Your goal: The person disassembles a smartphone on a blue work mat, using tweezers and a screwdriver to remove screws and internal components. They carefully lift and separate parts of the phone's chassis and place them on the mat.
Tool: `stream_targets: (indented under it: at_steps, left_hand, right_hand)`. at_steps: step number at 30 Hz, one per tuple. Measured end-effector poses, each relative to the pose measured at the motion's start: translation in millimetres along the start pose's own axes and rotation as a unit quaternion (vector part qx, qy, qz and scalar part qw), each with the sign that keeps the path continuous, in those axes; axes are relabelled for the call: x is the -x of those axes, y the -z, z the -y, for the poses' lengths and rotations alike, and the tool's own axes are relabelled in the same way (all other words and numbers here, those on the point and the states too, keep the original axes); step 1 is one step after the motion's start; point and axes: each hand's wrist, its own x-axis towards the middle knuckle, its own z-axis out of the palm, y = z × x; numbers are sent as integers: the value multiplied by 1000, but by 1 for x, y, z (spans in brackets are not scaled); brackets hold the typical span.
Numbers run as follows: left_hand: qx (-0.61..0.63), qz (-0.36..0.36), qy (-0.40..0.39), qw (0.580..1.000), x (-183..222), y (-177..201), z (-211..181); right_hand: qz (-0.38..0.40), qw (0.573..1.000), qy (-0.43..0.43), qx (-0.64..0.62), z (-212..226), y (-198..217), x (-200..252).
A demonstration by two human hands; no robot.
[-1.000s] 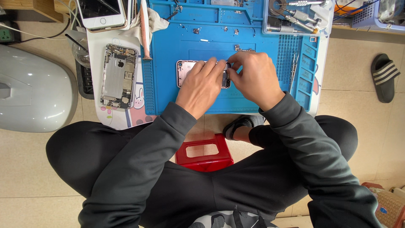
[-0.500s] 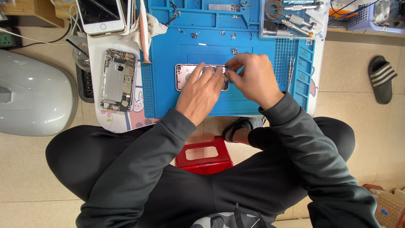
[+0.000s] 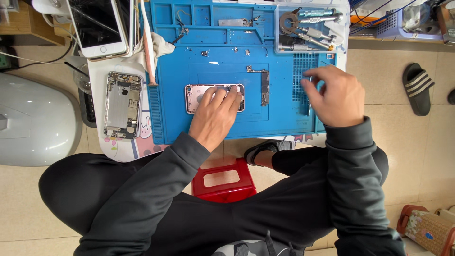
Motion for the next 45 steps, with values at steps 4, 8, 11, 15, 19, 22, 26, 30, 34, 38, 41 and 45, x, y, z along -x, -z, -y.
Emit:
stream_targets:
  at_steps: [4, 8, 11, 15, 19, 22, 26, 30, 34, 38, 41, 45]
  left_hand:
    - [-12, 18, -3, 1000, 5, -9, -2]
    - [3, 11, -8, 1000, 2, -13, 0]
    - [-5, -2, -8, 1000, 2, -15, -1]
    - [9, -16, -5, 1000, 6, -16, -1]
    - [35, 13, 10, 999, 13, -18, -1]
    - [41, 12, 11, 999, 13, -18, 2]
    - [49, 8, 9, 999, 7, -14, 5]
    - [72, 27, 27, 997, 9, -7, 4]
    - [55, 35, 33, 997, 13, -1, 5]
    - [72, 24, 61, 995, 4, 5, 3]
    - [78, 28, 104, 991, 3, 9, -6]
    - [43, 30, 141, 989, 6, 14, -15]
  right_hand:
    - [62, 996, -57, 17, 0, 4, 12]
    - [105, 990, -89, 16, -7, -2, 10]
    - [94, 991, -91, 8, -26, -21, 18]
    - [96, 990, -81, 56, -26, -24, 22]
    - [88, 988, -90, 88, -19, -28, 32]
    - [45, 994, -87, 55, -17, -29, 32]
    - [-30, 985, -33, -165, 2, -17, 21]
    - [-58, 947, 30, -316, 28, -12, 10]
    - [-88, 934, 56, -342, 37, -33, 6]
    - [-130, 949, 63, -281, 56, -61, 4]
    - [-112, 976, 76, -169, 58, -86, 15]
    - [-79, 988, 112, -65, 78, -85, 22]
